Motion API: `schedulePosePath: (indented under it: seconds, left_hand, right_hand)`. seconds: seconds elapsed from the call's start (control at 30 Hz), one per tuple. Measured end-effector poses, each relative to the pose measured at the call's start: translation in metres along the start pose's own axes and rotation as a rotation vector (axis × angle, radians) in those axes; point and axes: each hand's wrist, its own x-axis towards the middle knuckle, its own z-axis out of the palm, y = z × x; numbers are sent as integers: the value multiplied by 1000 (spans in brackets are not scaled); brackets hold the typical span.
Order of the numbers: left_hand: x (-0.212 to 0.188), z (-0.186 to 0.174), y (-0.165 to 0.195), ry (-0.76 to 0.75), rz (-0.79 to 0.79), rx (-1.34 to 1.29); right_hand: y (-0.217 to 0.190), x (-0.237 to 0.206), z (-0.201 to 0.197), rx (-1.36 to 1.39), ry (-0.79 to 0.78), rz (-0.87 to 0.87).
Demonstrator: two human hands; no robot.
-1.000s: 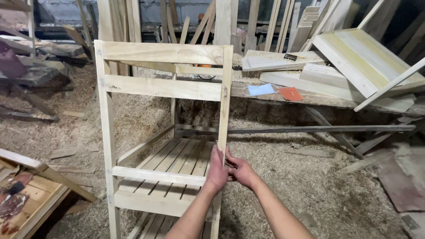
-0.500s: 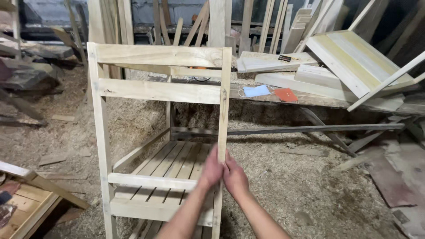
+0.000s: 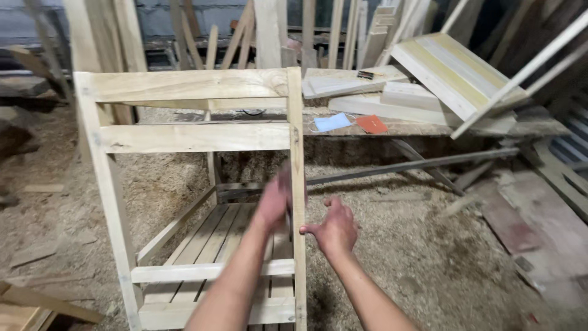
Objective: The person sands a slatted wooden chair frame with a sanding block, steadying the frame with the other hand. They work over the seat slats, side rails, and top rails, repositioning the frame and sanding different surfaces in turn.
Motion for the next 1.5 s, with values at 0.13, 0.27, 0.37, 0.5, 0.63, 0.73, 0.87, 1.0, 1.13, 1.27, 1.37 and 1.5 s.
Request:
schedulePosePath:
  seconds: [0.13, 0.27, 0.37, 0.5, 0.63, 0.73, 0.87, 1.0, 1.13, 1.27, 1.37, 1.5]
  left_hand:
    - [4, 1, 6, -108, 246, 10]
    - [-36, 0, -22, -106, 185, 39]
    - [-28, -6, -18, -120, 146, -94]
    - [6, -6, 9, -305, 239, -369]
    - [-19, 8, -4, -90, 59, -260]
    - [-34, 9, -15, -189, 86, -284]
    - [14, -8, 11, -10, -84, -462]
    - [20, -24, 6, -179, 143, -252]
    - [-24, -32, -31, -153, -49, -289]
    - [-14, -27, 1, -204, -10, -226]
    - [2, -23, 20, -263, 108, -226]
    - [-22, -13, -23, -288, 21, -192]
  right_hand:
    - [3, -2, 11, 24, -32, 44]
    - [4, 0, 20, 10, -15, 26]
    - [7, -2, 25, 5, -8, 27]
    - [11, -5, 29, 13, 80, -12]
    - [11, 0, 31, 11, 11, 20]
    - [13, 6, 32, -17, -14, 23]
    - [17, 7, 36, 15, 86, -64]
    - [17, 5, 41, 36, 85, -38]
    - [17, 11, 39, 37, 83, -54]
    - [19, 13, 33, 27, 76, -61]
    - [18, 8, 32, 35, 104, -85]
    - [16, 5, 34, 58, 109, -11]
